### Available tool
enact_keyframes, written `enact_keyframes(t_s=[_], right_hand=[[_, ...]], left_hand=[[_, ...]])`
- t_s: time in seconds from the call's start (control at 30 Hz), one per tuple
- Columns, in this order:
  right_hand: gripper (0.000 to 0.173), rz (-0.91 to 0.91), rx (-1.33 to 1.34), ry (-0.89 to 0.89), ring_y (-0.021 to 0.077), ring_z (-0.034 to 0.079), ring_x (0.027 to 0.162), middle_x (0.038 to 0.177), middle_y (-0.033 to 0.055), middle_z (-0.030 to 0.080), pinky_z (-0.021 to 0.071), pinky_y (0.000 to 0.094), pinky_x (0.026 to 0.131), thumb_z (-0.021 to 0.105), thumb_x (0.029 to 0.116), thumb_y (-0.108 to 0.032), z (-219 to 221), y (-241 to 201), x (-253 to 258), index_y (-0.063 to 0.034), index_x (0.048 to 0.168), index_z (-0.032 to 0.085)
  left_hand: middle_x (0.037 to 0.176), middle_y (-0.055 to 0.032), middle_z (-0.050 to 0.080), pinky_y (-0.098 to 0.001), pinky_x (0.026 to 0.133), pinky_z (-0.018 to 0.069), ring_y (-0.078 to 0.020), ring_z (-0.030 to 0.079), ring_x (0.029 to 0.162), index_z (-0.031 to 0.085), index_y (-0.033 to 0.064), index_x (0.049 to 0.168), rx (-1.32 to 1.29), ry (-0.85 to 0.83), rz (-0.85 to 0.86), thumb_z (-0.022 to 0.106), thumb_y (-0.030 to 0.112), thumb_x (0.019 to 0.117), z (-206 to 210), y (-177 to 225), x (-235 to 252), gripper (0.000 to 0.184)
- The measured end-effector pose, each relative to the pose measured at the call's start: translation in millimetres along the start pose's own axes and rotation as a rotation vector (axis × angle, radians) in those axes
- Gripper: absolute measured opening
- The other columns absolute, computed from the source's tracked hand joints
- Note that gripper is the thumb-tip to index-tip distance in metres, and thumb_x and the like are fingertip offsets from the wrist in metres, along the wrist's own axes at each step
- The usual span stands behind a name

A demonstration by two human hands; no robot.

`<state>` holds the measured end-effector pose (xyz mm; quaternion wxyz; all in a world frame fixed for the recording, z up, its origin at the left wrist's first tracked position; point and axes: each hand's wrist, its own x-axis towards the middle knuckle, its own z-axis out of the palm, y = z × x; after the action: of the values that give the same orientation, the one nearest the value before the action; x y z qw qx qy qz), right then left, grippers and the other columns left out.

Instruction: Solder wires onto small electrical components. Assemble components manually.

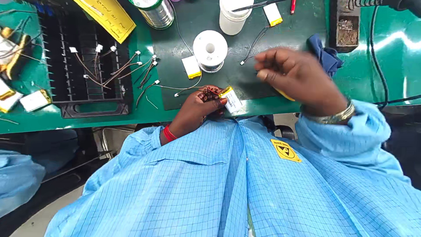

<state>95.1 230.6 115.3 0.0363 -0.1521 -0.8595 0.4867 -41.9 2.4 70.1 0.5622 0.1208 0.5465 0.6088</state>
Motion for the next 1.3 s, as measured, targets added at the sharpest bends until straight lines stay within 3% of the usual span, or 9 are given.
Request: enact_keyframes(t_s=[0.1,0.23,0.37,0.43,0.5,0.63,0.8,1.1,1.3], right_hand=[[0.049,0.102,0.282,-0.099,0.0085,0.071,0.087,0.111,0.0054,0.072,0.0607,0.0237,0.075,0.070,0.0944,-0.013,38.6,3.1,-18.9,-0.0038,0.139,0.053],[0.041,0.156,0.516,-0.021,0.0053,0.069,0.076,0.094,0.0023,0.071,0.0596,0.0197,0.070,0.064,0.0934,0.006,57.5,12.3,-19.2,-0.0019,0.132,0.055],[0.034,0.203,0.450,0.033,0.0028,0.069,0.080,0.100,0.0008,0.071,0.0593,0.0182,0.072,0.063,0.0957,0.002,50.7,21.6,-13.6,-0.0018,0.129,0.059],[0.032,0.211,0.407,0.047,0.0014,0.069,0.080,0.101,0.0000,0.072,0.0585,0.0166,0.071,0.063,0.0968,0.001,49.2,23.8,-13.2,-0.0026,0.129,0.061],[0.030,0.193,0.338,0.067,0.0003,0.069,0.083,0.104,-0.0003,0.072,0.0586,0.0160,0.073,0.062,0.0981,0.000,50.0,25.2,-13.2,-0.0026,0.128,0.064],[0.025,0.156,0.272,0.081,-0.0015,0.068,0.081,0.100,-0.0011,0.073,0.0574,0.0142,0.072,0.062,0.0993,-0.005,49.1,27.3,-12.2,-0.0025,0.124,0.068],[0.023,0.187,0.296,0.100,-0.0013,0.069,0.080,0.099,-0.0023,0.073,0.0585,0.0149,0.070,0.061,0.0999,-0.005,45.5,30.1,-15.1,-0.0033,0.122,0.068],[0.023,0.161,0.216,0.119,-0.0048,0.068,0.081,0.102,-0.0042,0.073,0.0569,0.0119,0.072,0.060,0.1014,-0.008,47.2,32.3,-14.4,-0.0049,0.122,0.068],[0.025,0.138,0.071,0.196,-0.0026,0.069,0.088,0.108,0.0017,0.073,0.0575,0.0148,0.078,0.060,0.1012,-0.010,53.5,33.9,-13.9,-0.0047,0.124,0.068]], left_hand=[[0.086,0.0000,0.071,-0.0218,0.070,0.0607,-0.0062,0.069,0.074,0.062,0.0050,0.107,0.004,-0.007,0.026,0.061,-0.006,0.0972,7.5,1.3,10.0,0.015],[0.089,-0.0009,0.071,-0.0244,0.074,0.0620,-0.0076,0.071,0.078,0.059,0.0036,0.111,-0.005,0.007,-0.043,0.061,-0.004,0.0986,18.9,2.7,13.5,0.015],[0.095,-0.0027,0.070,-0.0221,0.075,0.0620,-0.0063,0.071,0.081,0.057,-0.0019,0.121,0.265,-0.299,-0.170,0.065,0.006,0.0995,8.7,12.6,-0.8,0.024],[0.094,0.0000,0.070,-0.0165,0.072,0.0579,-0.0001,0.067,0.080,0.062,-0.0014,0.114,0.496,-0.344,0.077,0.068,0.013,0.0976,2.8,11.4,-9.1,0.023],[0.092,-0.0042,0.070,-0.0167,0.069,0.0554,-0.0017,0.064,0.077,0.069,-0.0022,0.105,0.746,-0.155,0.506,0.069,0.013,0.0952,-2.3,4.4,-9.3,0.018],[0.111,-0.0161,0.075,-0.0408,0.103,0.0472,-0.0255,0.069,0.111,0.074,-0.0014,0.109,1.129,0.193,0.923,0.065,0.009,0.0975,-10.5,3.1,10.4,0.018],[0.111,-0.0156,0.076,-0.0494,0.095,0.0501,-0.0305,0.071,0.105,0.072,0.0000,0.118,1.290,0.157,0.810,0.061,0.011,0.0998,-5.0,-2.2,20.1,0.025],[0.095,-0.0095,0.071,-0.0212,0.072,0.0530,-0.0081,0.065,0.080,0.073,-0.0003,0.109,0.977,0.174,0.608,0.061,0.008,0.0985,-6.8,-7.0,16.8,0.018],[0.091,-0.0074,0.070,-0.0179,0.070,0.0511,-0.0042,0.063,0.077,0.074,0.0014,0.101,0.965,0.219,0.547,0.063,0.008,0.0946,-7.7,-9.3,18.1,0.014]])
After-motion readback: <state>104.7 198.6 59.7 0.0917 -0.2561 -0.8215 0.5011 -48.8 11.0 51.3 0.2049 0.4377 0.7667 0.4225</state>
